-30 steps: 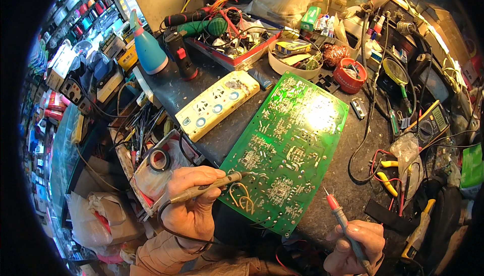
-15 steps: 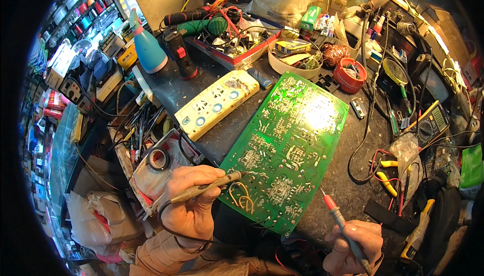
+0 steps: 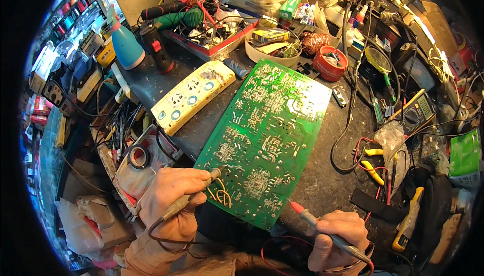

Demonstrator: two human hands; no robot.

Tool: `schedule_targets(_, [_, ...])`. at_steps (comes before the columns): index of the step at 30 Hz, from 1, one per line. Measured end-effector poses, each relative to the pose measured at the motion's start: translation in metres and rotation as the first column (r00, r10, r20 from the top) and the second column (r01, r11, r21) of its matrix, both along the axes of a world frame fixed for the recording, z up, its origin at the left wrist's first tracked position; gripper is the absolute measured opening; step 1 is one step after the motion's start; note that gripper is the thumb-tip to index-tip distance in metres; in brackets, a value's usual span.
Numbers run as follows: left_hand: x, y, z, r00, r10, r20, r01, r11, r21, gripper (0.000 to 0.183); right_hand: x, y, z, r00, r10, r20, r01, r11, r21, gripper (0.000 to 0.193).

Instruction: The person uses a multimeter to test points on a green circuit board. They hold the board with one hand and probe various locations with the multimeter leads, occasionally flipping the board to access the other side.

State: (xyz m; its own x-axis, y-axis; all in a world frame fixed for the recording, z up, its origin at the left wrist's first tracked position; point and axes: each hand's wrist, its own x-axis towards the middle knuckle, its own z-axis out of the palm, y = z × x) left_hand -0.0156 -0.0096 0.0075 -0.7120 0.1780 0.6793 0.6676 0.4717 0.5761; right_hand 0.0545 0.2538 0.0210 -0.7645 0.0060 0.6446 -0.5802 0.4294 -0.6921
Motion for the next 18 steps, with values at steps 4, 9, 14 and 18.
schedule_targets(4, [-0.001,-0.001,0.001,1.0,-0.004,-0.012,0.004,1.0,-0.003,0.021,0.0,-0.004,-0.003,1.0,-0.024,-0.016,0.024,1.0,-0.018,0.013])
schedule_targets(9, [-0.001,-0.001,-0.001,1.0,-0.001,-0.027,0.001,1.0,-0.01,0.022,0.003,-0.004,-0.012,0.995,-0.063,0.077,0.057,0.996,0.07,0.015])
schedule_targets(14, [-0.001,-0.002,-0.001,1.0,-0.011,-0.026,0.011,1.0,0.002,0.022,0.004,-0.004,-0.013,0.992,-0.11,0.06,0.103,0.989,0.11,0.016])
schedule_targets(18, [-0.001,-0.003,-0.002,0.999,-0.017,-0.028,0.017,1.0,0.012,0.022,0.002,-0.006,-0.014,0.991,-0.121,0.048,0.115,0.987,0.112,0.015])
